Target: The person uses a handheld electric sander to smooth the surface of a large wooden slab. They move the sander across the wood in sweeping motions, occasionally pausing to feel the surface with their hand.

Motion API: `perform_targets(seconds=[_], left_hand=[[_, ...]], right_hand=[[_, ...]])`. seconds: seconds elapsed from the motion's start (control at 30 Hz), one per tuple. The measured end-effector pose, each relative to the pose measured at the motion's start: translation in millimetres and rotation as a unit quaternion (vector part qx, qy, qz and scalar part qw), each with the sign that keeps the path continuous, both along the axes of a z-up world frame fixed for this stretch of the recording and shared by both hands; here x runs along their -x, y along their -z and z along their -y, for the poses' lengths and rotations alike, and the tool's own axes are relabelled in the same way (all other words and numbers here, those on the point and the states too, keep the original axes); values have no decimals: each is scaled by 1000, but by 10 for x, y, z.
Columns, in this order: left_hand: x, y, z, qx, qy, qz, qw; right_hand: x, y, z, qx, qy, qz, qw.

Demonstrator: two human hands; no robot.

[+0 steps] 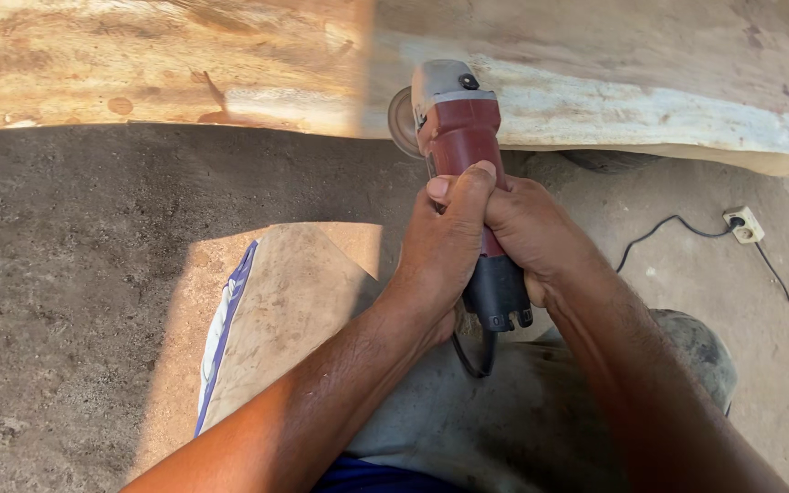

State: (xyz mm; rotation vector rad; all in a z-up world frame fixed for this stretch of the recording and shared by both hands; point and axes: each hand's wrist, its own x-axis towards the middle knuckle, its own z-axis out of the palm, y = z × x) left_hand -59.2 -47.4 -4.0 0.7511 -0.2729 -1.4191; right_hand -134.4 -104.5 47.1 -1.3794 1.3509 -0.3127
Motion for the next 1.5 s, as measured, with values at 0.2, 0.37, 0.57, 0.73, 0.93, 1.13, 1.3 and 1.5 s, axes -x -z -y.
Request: perform_targets(seconds=[0.2,0.37,0.57,0.73,0.93,1.13,1.3,1.5], left_hand=[[592,-12,541,-55,111,25,992],[615,-75,542,-32,99,39,994],[272,66,74,-25,-26,57,998],[463,-32,270,-18,-22,65,997],[1156,-2,1054,-27,129,55,990],[1633,36,1884,48,195,23,979],[1483,-48,2044,22,198,42,979],[851,-32,1404,13,76,33,996]], right_hand=[[650,-28,257,22,104,70,992],[684,-51,278,19,105,63,992],[283,63,128,7,-40,46,998],[443,-14,274,9,-24,14,1000],[1228,-96,802,29,84,11,996],[1640,-124,1323,77,157,-10,984],[1483,-198,1510,82,139,-56,985],[916,-122,1227,53,17,-31,998]])
